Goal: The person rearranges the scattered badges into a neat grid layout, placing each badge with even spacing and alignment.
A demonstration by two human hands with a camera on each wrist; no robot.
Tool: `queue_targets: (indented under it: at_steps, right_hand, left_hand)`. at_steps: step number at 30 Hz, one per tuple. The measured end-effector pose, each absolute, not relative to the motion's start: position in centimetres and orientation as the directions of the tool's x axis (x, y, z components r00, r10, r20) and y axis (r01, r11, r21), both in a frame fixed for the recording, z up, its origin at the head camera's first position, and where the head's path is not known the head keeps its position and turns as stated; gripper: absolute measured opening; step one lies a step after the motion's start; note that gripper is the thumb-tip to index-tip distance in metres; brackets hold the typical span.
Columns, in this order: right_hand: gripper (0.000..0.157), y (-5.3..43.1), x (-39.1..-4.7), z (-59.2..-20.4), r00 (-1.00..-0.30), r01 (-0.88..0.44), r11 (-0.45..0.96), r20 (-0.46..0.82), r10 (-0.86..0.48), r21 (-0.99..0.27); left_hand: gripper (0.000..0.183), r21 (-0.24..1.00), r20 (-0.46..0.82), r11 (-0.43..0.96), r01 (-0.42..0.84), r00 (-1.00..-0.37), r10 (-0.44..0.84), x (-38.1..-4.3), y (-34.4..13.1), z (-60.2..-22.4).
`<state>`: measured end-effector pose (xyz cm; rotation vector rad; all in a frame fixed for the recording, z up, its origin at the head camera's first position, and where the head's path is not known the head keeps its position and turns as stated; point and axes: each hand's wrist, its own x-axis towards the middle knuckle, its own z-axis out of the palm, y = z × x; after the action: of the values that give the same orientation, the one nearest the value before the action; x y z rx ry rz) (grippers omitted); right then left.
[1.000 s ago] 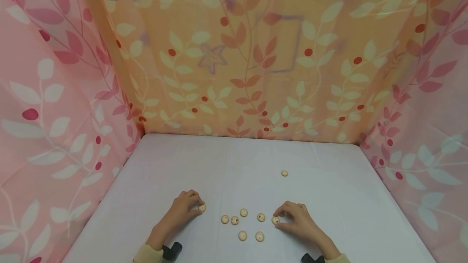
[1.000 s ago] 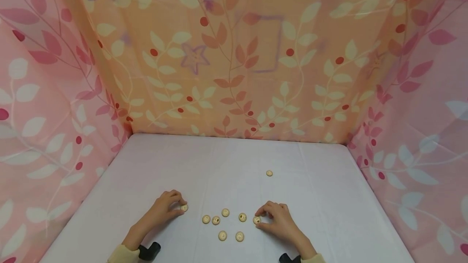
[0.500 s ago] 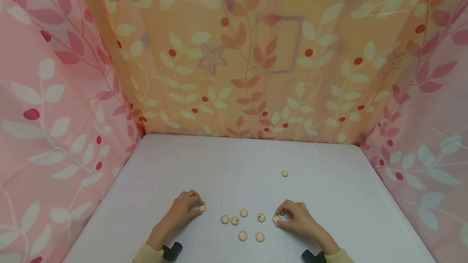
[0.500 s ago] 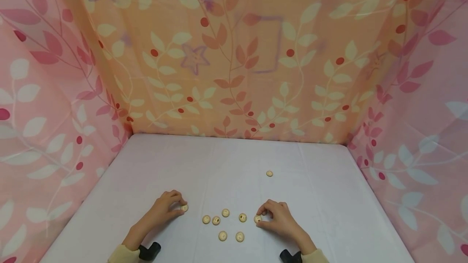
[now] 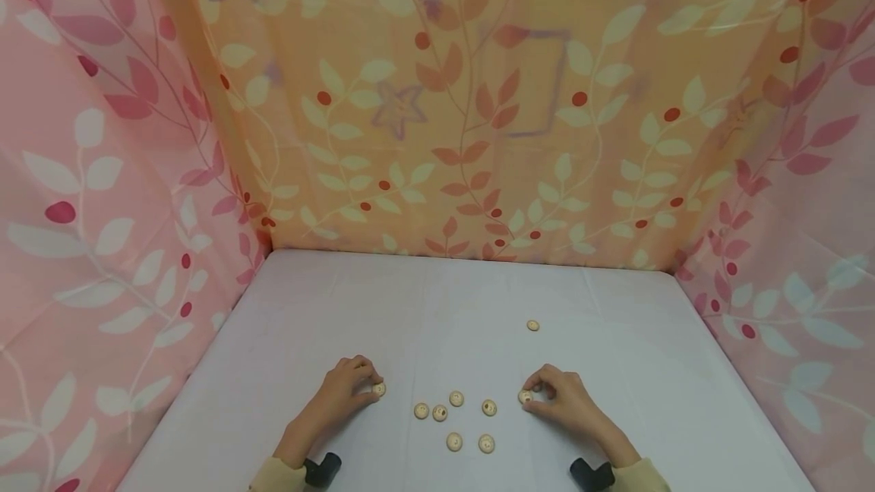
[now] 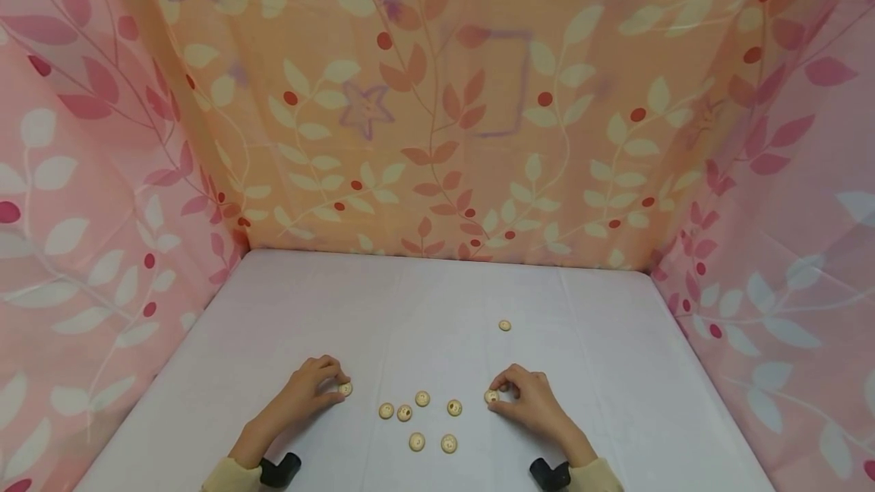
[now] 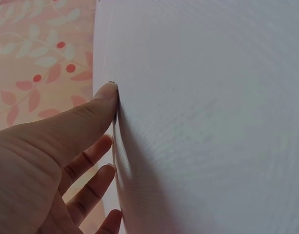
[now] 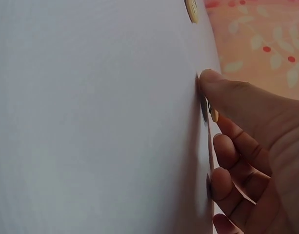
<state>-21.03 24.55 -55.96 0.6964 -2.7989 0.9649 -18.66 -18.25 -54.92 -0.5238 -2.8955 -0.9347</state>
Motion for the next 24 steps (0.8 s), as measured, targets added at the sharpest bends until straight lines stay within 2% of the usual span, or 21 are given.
queue_targets:
  at_steps: [15, 24]
  right_hand:
    - [0.029, 25.8, -22.8, -56.4, -0.931, -0.364, 0.730, 0.220, -0.290, -0.579]
    - [0.027, 26.4, -23.8, -56.2, -0.956, -0.292, 0.752, 0.161, -0.244, -0.591]
  left_hand:
    - [0.018, 0.536, 0.190, 0.762, 0.362, -0.932, 0.309, -18.7, -18.2, -54.9]
    - [0.018, 0.536, 0.193, 0.758, 0.372, -0.928, 0.319, -18.6, -18.2, -54.8]
